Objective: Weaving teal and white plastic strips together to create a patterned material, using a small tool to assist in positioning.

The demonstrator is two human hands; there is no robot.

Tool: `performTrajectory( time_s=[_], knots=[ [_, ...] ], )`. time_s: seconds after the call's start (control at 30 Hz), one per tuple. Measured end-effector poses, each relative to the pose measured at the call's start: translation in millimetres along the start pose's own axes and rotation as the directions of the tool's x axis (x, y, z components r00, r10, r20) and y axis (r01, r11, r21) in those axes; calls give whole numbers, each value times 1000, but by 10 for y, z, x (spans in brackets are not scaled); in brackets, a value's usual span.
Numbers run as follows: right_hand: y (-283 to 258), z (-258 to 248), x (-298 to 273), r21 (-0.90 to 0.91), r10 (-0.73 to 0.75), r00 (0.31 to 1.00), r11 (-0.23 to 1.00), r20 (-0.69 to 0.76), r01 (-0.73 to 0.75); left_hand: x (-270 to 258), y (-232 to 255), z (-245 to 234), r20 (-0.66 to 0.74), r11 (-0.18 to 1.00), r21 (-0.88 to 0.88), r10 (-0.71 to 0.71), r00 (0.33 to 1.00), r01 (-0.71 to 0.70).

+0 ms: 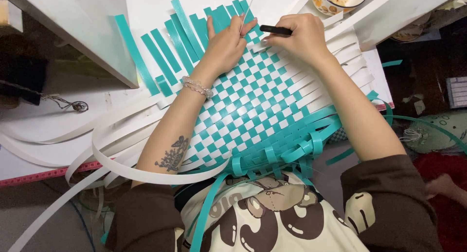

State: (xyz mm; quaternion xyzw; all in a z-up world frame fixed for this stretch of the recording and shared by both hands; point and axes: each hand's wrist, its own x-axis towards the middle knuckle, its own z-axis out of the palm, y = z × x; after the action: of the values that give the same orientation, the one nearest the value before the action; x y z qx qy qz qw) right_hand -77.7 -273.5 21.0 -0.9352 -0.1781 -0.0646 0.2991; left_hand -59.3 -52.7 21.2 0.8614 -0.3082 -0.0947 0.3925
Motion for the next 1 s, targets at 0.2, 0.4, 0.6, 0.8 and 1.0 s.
performTrajectory(
  time_s=[0.2,0.4,0.6,0.8,1.0],
  knots=[
    [121,70,-67,-423,-38,990,906,-139,-25,1,-8,15,-7,1000,-6,19,1000,-19],
    [37,157,-103,-393,6,987,917,-160,-69,-5,-1,2,-7,1000,-4,24,1000,-24],
    [56,192,-120,-388,1,990,920,-144,-57,3,-6,11,-7,1000,9,14,1000,-14],
    [-24,15,67,-295,183,982,942,53,-160,-9,32,-18,-5,1000,-4,17,1000,-17],
    [72,35,258,-294,210,952,946,223,-139,-9,28,-10,9,1000,-8,10,1000,-10]
  ],
)
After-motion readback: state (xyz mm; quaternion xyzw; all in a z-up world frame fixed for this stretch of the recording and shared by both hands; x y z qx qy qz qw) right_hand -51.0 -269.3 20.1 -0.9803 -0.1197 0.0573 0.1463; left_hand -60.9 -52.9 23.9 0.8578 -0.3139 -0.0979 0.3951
